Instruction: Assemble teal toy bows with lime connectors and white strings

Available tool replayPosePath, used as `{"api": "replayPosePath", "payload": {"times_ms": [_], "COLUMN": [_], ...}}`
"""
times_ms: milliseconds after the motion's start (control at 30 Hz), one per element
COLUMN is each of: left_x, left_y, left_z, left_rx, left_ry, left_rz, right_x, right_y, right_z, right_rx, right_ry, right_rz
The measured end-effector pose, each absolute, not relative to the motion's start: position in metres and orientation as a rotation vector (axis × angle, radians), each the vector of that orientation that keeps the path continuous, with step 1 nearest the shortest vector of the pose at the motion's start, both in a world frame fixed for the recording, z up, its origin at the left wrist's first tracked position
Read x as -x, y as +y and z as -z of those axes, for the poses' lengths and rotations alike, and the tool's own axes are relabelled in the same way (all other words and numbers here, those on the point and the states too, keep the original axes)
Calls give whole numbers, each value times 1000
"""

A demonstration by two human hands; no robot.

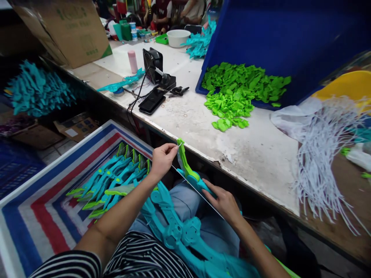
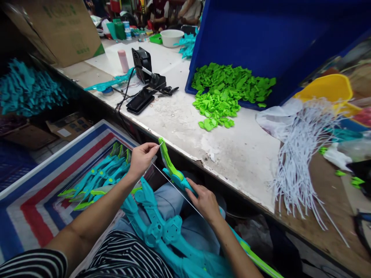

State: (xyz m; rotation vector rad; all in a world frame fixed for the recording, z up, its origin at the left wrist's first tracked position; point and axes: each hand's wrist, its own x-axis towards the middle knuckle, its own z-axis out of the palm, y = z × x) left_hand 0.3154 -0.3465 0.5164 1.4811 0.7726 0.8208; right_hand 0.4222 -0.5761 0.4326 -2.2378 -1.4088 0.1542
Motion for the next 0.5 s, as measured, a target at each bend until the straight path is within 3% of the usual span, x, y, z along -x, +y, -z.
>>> {"api": "replayPosePath", "payload": {"times_ms": [500], "left_x": [-316], "left_y": [-340], "left_z": [-514], "left_rx": [-1519], "left_ry": [724], "left_rz": [-878], "right_x": [-421], "right_y": [-577], "right_z": [-431], "right_rx": [2263], "right_ry": [-1409], "right_rz": [-152]}}
